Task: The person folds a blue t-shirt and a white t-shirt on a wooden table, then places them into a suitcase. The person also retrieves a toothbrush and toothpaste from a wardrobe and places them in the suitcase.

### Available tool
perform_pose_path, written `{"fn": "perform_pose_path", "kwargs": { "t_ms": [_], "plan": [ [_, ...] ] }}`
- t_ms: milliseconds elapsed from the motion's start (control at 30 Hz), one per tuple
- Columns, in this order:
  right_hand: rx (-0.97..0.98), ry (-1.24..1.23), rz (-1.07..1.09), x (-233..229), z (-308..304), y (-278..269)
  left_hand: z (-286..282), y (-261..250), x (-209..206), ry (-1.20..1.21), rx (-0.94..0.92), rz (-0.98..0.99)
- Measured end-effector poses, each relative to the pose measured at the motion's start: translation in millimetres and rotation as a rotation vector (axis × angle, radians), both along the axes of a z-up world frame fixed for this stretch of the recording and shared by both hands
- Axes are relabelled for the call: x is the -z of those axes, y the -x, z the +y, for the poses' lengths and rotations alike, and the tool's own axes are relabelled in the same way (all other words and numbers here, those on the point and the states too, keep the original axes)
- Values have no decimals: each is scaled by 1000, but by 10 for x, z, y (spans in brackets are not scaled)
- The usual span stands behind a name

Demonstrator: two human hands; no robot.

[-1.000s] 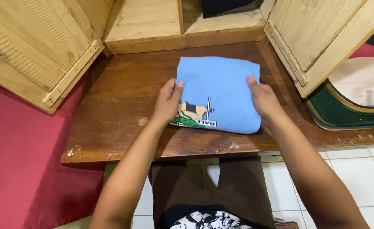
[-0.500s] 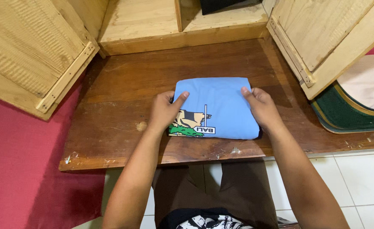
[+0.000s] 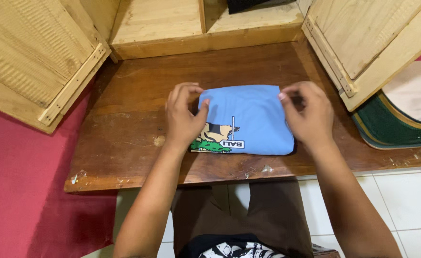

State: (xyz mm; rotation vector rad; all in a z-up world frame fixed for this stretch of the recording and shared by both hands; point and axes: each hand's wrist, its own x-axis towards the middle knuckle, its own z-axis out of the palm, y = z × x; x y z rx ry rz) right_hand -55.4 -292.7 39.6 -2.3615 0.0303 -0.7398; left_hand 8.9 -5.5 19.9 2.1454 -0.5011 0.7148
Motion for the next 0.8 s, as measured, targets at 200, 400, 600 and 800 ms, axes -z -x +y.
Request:
{"fn": "perform_pose_path", "kwargs": {
  "t_ms": [200, 400, 600, 800],
  "plan": [
    [-302, 484, 88, 105, 498, -124, -423, -138, 13, -416, 176, 94],
    [-136, 515, 496, 226, 631, -75, -525, -147, 91, -669, 233, 349],
    [-107, 404, 518, 163, 575, -118, -319, -238, 1, -692, 158, 539],
    [-140, 409, 508, 255, 536, -252, -162, -422, 102, -605, 102, 560]
  ]
}}
